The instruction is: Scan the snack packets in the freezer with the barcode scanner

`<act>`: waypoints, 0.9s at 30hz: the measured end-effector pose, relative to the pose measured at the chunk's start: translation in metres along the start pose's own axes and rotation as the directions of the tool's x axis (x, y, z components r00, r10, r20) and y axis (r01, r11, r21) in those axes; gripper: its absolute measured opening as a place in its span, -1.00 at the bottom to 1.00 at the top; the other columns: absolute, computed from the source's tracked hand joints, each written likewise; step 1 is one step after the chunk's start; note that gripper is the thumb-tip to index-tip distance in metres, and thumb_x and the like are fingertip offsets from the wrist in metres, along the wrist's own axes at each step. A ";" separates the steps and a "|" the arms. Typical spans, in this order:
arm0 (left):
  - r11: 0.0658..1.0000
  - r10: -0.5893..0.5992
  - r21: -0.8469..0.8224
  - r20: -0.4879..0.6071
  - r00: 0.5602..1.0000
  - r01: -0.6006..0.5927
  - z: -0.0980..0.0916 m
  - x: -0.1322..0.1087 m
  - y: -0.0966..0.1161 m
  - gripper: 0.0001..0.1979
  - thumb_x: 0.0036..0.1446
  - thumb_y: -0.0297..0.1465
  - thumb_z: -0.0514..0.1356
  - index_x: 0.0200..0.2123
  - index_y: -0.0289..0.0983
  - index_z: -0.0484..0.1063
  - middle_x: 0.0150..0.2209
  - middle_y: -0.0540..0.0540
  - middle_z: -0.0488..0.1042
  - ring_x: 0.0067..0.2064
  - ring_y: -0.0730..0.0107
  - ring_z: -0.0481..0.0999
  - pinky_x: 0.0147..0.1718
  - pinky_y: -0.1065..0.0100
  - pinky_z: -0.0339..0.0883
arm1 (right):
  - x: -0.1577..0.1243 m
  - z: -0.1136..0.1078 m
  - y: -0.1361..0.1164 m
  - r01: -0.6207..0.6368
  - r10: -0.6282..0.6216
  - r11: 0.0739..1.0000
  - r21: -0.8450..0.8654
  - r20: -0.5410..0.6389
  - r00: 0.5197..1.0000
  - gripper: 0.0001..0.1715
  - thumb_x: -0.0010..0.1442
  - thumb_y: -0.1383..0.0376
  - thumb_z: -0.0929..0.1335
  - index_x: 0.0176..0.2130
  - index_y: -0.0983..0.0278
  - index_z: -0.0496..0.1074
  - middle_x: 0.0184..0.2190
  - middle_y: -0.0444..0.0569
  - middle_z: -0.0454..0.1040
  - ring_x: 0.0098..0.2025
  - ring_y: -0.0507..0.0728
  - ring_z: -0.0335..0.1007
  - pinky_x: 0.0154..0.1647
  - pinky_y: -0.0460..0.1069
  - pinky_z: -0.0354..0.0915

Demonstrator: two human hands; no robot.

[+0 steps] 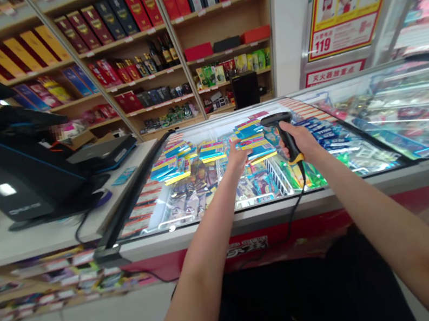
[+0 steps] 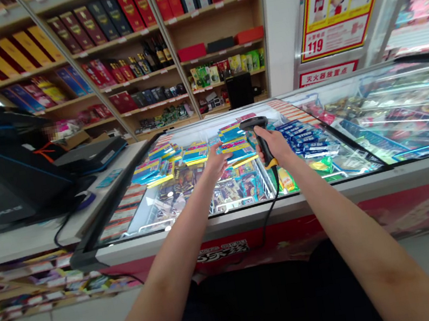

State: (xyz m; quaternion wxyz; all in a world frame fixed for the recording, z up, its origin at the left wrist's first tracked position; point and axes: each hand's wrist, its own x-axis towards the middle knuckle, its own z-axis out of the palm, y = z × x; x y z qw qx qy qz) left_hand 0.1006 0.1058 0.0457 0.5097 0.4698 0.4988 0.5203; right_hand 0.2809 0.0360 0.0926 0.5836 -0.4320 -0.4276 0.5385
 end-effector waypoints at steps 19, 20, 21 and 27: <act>0.619 0.441 0.740 -0.048 0.896 -0.264 -0.005 0.020 -0.016 -0.69 0.08 -0.30 0.27 -0.11 -0.25 0.39 -0.01 -0.30 0.45 0.15 0.02 0.37 0.14 0.11 0.14 | 0.004 -0.012 0.023 -0.027 0.028 0.999 -0.029 0.006 1.000 -0.65 0.21 0.04 0.40 -0.36 0.26 0.34 -0.69 -0.15 0.37 -0.76 0.01 0.24 -0.82 -0.12 0.22; 0.620 0.465 0.733 -0.056 0.884 -0.280 -0.011 0.022 -0.013 -0.72 0.10 -0.32 0.25 -0.11 -0.25 0.39 -0.02 -0.28 0.46 0.13 0.04 0.38 0.14 0.12 0.14 | 0.004 -0.009 0.023 -0.028 0.028 0.999 -0.031 0.011 1.000 -0.65 0.21 0.05 0.40 -0.37 0.25 0.33 -0.69 -0.15 0.38 -0.76 0.02 0.24 -0.82 -0.12 0.22; 0.620 0.489 0.729 -0.070 0.870 -0.290 -0.018 0.024 -0.010 -0.75 0.11 -0.34 0.24 -0.12 -0.24 0.39 -0.03 -0.27 0.46 0.12 0.06 0.39 0.14 0.13 0.15 | 0.005 -0.006 0.022 -0.029 0.030 0.999 -0.035 0.014 0.999 -0.64 0.21 0.05 0.40 -0.39 0.25 0.33 -0.69 -0.14 0.38 -0.76 0.02 0.24 -0.82 -0.12 0.22; 0.619 0.548 0.766 -0.262 0.794 -0.174 -0.081 0.032 0.008 -0.76 0.10 -0.36 0.23 -0.14 -0.23 0.39 -0.04 -0.24 0.47 0.11 0.05 0.38 0.15 0.13 0.13 | 0.008 0.029 0.019 -0.040 0.046 0.996 -0.083 0.077 0.996 -0.61 0.22 0.03 0.41 -0.42 0.25 0.32 -0.71 -0.13 0.36 -0.78 0.02 0.22 -0.84 -0.10 0.20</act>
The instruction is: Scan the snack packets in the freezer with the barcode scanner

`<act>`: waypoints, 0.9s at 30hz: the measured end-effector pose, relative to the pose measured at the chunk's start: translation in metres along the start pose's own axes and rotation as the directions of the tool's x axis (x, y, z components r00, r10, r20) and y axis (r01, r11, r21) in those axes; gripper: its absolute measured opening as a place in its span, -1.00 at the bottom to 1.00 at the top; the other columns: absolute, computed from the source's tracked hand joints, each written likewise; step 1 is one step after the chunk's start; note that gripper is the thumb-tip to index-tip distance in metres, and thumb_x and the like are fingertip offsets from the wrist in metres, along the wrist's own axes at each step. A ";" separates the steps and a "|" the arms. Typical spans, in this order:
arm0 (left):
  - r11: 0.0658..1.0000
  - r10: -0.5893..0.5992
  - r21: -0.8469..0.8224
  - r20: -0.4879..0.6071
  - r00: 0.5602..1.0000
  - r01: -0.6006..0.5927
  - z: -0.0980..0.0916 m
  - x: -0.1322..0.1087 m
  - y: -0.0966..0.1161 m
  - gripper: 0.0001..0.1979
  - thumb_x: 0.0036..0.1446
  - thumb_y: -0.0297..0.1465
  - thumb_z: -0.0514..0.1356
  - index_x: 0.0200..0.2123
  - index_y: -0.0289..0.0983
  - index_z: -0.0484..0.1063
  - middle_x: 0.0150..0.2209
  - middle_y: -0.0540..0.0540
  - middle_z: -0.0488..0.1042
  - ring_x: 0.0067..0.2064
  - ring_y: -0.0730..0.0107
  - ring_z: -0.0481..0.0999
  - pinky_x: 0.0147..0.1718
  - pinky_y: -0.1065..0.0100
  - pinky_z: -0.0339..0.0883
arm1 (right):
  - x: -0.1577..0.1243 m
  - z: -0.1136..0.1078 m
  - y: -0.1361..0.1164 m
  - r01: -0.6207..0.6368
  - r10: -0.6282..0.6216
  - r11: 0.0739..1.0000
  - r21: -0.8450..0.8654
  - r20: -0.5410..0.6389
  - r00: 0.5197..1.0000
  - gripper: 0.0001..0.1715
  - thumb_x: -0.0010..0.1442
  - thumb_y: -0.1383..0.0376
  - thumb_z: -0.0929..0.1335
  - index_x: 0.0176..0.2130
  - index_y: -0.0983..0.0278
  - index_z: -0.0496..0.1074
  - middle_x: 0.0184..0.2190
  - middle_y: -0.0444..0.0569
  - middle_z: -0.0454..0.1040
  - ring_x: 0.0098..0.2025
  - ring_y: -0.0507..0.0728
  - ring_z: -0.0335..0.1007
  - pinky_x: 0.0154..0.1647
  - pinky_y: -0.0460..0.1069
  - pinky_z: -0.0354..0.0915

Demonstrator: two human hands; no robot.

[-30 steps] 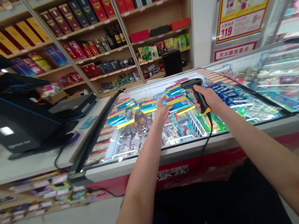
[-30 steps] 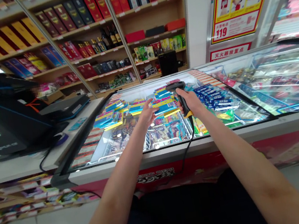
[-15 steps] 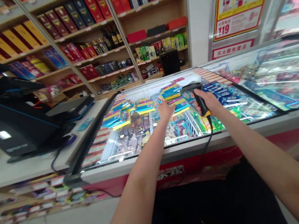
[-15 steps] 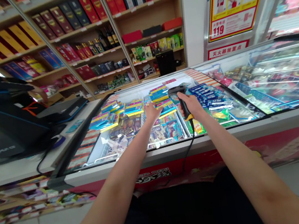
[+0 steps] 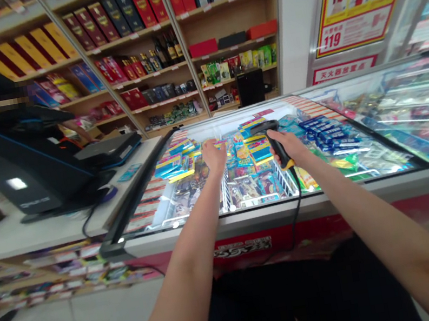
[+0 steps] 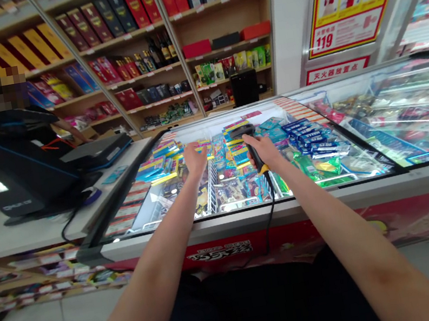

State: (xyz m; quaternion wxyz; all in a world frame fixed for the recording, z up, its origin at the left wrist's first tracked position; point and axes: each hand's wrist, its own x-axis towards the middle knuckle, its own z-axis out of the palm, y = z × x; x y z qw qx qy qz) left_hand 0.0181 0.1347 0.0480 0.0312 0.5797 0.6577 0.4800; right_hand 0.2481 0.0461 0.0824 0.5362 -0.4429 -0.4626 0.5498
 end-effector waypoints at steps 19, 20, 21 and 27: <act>0.969 -0.228 -0.078 0.083 0.970 0.235 -0.007 0.035 -0.064 -0.62 -0.13 -0.13 0.37 -0.66 -0.16 0.25 -0.49 -0.27 0.51 -0.04 -0.22 0.54 -0.08 0.12 0.32 | 0.033 0.086 0.023 -0.133 0.138 0.989 -0.069 0.077 0.987 -0.58 0.28 0.08 0.36 -0.48 0.26 0.28 -0.73 -0.14 0.34 -0.80 0.01 0.22 -0.85 -0.11 0.18; 0.966 -0.237 -0.080 0.093 0.967 0.245 -0.007 0.038 -0.065 -0.63 -0.15 -0.16 0.38 -0.67 -0.15 0.25 -0.51 -0.25 0.50 -0.05 -0.21 0.55 -0.10 0.13 0.33 | 0.033 0.086 0.024 -0.140 0.146 0.988 -0.070 0.076 0.986 -0.58 0.28 0.07 0.36 -0.48 0.26 0.27 -0.74 -0.15 0.33 -0.80 0.01 0.21 -0.85 -0.11 0.18; 0.962 -0.250 -0.083 0.105 0.962 0.259 -0.007 0.041 -0.065 -0.64 -0.16 -0.19 0.38 -0.67 -0.15 0.26 -0.54 -0.23 0.48 -0.07 -0.21 0.55 -0.12 0.14 0.34 | 0.033 0.085 0.025 -0.144 0.150 0.987 -0.070 0.078 0.986 -0.58 0.27 0.06 0.37 -0.48 0.26 0.28 -0.74 -0.15 0.33 -0.80 0.01 0.21 -0.85 -0.11 0.18; 0.891 -0.403 -0.118 0.234 0.885 0.438 -0.016 0.046 -0.064 -0.76 -0.16 -0.40 0.35 -0.66 -0.19 0.32 -0.68 -0.15 0.36 -0.26 -0.18 0.60 -0.28 0.12 0.38 | 0.033 0.082 0.024 -0.125 0.128 0.991 -0.039 0.073 0.989 -0.63 0.30 0.09 0.35 -0.43 0.27 0.30 -0.72 -0.14 0.34 -0.79 0.03 0.24 -0.83 -0.10 0.20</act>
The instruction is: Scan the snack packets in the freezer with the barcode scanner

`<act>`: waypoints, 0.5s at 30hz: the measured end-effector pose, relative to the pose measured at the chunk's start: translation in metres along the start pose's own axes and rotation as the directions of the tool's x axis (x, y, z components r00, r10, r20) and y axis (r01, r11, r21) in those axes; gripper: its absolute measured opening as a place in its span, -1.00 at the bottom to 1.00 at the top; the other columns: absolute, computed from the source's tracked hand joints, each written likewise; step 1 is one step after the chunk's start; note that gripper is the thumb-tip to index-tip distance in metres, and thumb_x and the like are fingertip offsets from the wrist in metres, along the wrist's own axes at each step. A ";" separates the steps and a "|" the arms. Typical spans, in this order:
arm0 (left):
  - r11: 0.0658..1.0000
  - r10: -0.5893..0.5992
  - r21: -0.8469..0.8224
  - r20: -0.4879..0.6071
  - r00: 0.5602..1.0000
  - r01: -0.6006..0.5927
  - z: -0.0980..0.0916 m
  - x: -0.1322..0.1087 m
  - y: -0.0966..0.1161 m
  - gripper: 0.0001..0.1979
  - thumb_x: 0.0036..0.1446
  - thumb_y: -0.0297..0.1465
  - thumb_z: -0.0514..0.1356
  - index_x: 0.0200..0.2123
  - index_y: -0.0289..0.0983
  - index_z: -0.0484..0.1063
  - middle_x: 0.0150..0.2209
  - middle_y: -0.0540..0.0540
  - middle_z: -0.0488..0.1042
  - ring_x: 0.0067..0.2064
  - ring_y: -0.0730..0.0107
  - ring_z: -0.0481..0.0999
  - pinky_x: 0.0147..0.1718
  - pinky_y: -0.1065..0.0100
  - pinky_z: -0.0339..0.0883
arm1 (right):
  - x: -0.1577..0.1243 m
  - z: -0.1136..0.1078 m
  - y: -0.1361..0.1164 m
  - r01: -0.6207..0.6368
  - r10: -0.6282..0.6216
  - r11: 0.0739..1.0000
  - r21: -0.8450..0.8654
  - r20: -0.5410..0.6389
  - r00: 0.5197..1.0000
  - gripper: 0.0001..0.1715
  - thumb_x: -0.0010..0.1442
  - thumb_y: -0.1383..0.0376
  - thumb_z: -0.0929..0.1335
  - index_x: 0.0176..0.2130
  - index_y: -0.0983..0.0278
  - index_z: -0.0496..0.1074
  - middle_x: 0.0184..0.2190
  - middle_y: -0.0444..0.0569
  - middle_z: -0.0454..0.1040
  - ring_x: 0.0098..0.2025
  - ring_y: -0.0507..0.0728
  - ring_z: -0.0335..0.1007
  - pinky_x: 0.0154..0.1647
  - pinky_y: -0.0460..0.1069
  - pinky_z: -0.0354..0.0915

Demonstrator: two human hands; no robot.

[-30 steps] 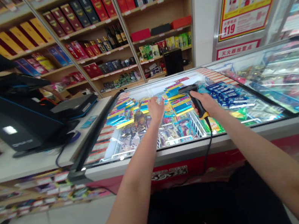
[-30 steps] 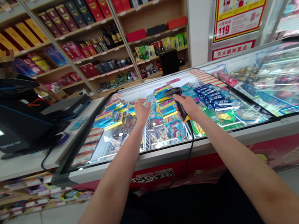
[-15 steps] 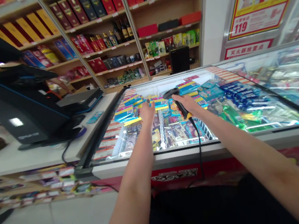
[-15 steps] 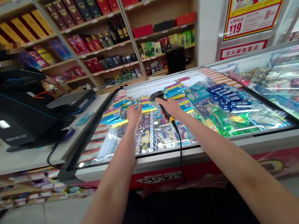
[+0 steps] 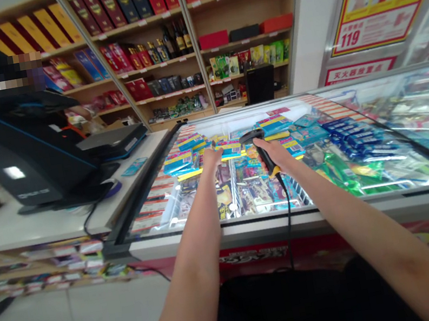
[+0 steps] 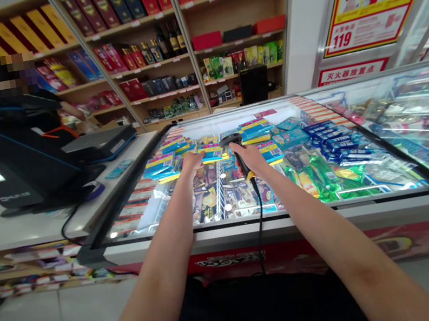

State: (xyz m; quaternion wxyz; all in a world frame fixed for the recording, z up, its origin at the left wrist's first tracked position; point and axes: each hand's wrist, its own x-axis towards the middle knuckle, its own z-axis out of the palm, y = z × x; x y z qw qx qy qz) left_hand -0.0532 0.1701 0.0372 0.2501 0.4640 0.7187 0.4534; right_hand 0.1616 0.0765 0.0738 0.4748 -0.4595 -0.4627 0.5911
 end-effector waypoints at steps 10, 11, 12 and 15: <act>0.933 0.040 -0.357 -0.039 0.998 -0.051 -0.008 -0.018 0.013 -0.94 0.09 -0.43 0.17 -0.35 -0.29 0.43 -0.32 -0.16 0.55 -0.25 0.24 0.58 -0.30 0.28 0.50 | -0.001 -0.005 0.000 0.027 -0.027 0.999 0.027 -0.001 1.000 -0.60 0.29 0.07 0.35 -0.44 0.27 0.30 -0.71 -0.13 0.36 -0.79 0.01 0.24 -0.83 -0.11 0.22; 0.924 0.028 -0.380 -0.060 0.998 -0.049 -0.008 -0.019 0.014 -0.93 0.11 -0.43 0.15 -0.32 -0.29 0.42 -0.27 -0.16 0.55 -0.24 0.27 0.58 -0.29 0.29 0.50 | -0.001 -0.005 0.000 0.027 -0.027 0.999 0.027 0.004 1.000 -0.61 0.29 0.07 0.35 -0.44 0.27 0.31 -0.71 -0.13 0.36 -0.79 0.01 0.23 -0.83 -0.11 0.22; 0.917 0.016 -0.396 -0.081 0.997 -0.046 -0.008 -0.019 0.014 -0.92 0.12 -0.43 0.15 -0.29 -0.29 0.40 -0.23 -0.17 0.55 -0.24 0.29 0.58 -0.29 0.29 0.51 | -0.001 -0.005 0.000 0.026 -0.026 0.999 0.025 0.009 1.000 -0.61 0.30 0.08 0.34 -0.44 0.28 0.31 -0.71 -0.13 0.36 -0.79 0.01 0.23 -0.83 -0.11 0.22; 0.908 0.007 -0.415 -0.114 0.993 -0.054 -0.007 -0.019 0.014 -0.92 0.14 -0.43 0.15 -0.26 -0.28 0.35 -0.17 -0.16 0.53 -0.23 0.33 0.57 -0.30 0.32 0.51 | -0.004 -0.005 -0.001 0.026 -0.026 1.000 0.006 0.041 0.999 -0.60 0.31 0.09 0.32 -0.45 0.29 0.32 -0.71 -0.12 0.36 -0.79 0.01 0.23 -0.83 -0.11 0.22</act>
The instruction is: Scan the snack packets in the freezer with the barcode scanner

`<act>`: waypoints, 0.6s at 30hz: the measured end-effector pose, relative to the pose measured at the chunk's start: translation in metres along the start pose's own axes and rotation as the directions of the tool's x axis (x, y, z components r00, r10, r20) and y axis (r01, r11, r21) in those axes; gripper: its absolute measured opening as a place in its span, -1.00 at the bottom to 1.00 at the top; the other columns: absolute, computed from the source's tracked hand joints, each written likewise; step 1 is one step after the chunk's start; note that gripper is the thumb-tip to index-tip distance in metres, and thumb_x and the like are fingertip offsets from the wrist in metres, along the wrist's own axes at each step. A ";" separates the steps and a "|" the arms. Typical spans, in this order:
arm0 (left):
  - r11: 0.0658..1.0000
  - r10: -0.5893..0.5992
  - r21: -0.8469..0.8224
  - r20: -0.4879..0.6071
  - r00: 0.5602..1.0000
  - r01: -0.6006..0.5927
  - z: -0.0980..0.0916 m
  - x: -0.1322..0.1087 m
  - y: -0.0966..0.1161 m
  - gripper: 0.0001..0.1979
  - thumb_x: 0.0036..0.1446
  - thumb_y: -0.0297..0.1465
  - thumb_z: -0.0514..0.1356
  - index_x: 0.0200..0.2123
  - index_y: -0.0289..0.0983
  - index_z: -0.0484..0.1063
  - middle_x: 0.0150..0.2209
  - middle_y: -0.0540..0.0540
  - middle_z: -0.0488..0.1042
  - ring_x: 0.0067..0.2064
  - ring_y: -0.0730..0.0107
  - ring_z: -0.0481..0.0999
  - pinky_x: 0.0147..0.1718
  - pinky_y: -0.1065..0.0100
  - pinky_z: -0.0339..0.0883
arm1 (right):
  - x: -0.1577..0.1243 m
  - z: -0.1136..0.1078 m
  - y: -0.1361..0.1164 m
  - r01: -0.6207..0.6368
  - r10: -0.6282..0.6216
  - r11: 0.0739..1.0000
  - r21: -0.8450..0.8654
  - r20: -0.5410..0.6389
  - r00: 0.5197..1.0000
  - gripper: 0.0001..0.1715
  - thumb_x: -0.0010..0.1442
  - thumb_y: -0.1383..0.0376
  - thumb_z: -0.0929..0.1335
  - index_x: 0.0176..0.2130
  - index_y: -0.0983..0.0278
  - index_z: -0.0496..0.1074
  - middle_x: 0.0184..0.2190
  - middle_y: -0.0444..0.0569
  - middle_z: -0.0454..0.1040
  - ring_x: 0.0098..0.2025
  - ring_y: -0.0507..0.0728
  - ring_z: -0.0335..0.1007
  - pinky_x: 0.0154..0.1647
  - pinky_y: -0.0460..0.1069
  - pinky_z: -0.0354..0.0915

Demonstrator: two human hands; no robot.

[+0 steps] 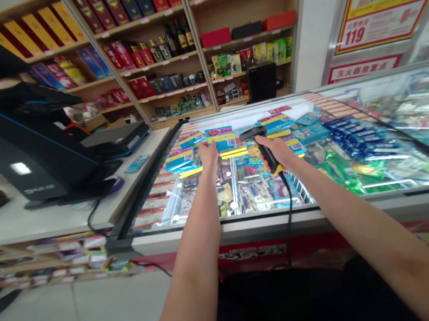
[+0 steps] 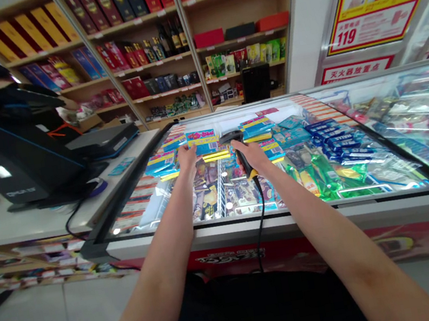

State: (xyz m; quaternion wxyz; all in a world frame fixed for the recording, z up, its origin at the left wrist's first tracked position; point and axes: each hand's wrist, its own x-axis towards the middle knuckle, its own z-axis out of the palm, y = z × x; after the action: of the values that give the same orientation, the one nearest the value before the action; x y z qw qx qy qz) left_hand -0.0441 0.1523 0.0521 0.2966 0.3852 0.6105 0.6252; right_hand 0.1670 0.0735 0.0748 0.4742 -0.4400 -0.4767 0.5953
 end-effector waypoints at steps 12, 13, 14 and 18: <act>0.997 0.055 -0.052 0.004 0.998 -0.055 0.002 0.001 -0.008 -0.90 0.14 -0.39 0.17 -0.26 -0.26 0.30 -0.20 -0.13 0.49 -0.25 0.34 0.54 -0.30 0.31 0.51 | 0.000 -0.002 0.001 -0.001 0.002 1.000 -0.008 0.075 0.997 -0.59 0.29 0.05 0.35 -0.41 0.31 0.35 -0.70 -0.13 0.37 -0.78 0.00 0.24 -0.83 -0.13 0.21; 0.997 0.055 -0.054 0.005 0.998 -0.054 0.002 0.001 -0.008 -0.90 0.14 -0.39 0.17 -0.27 -0.26 0.30 -0.21 -0.12 0.48 -0.25 0.34 0.54 -0.30 0.31 0.51 | 0.000 -0.003 0.001 -0.002 0.002 1.000 -0.007 0.077 0.997 -0.59 0.30 0.05 0.35 -0.40 0.31 0.36 -0.70 -0.13 0.36 -0.78 0.00 0.24 -0.83 -0.12 0.21; 0.997 0.054 -0.055 0.005 0.999 -0.054 0.002 0.000 -0.008 -0.90 0.14 -0.40 0.17 -0.27 -0.26 0.30 -0.22 -0.11 0.48 -0.25 0.35 0.54 -0.29 0.31 0.51 | 0.000 -0.003 0.002 -0.001 0.002 1.000 -0.007 0.079 0.997 -0.60 0.30 0.05 0.34 -0.40 0.31 0.36 -0.70 -0.14 0.36 -0.78 0.00 0.24 -0.83 -0.12 0.21; 0.996 0.060 -0.059 -0.008 0.998 -0.061 0.000 -0.002 -0.007 -0.90 0.11 -0.39 0.18 -0.29 -0.25 0.31 -0.26 -0.08 0.46 -0.26 0.37 0.52 -0.27 0.29 0.52 | -0.001 -0.005 0.003 0.009 -0.008 1.000 -0.009 0.092 0.996 -0.61 0.31 0.05 0.34 -0.38 0.29 0.34 -0.71 -0.16 0.35 -0.78 0.00 0.22 -0.84 -0.12 0.20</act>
State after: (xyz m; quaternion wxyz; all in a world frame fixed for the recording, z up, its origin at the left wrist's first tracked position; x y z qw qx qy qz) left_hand -0.0432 0.1513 0.0452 0.2870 0.3928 0.5808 0.6527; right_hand 0.1720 0.0727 0.0715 0.4522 -0.4125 -0.5027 0.6105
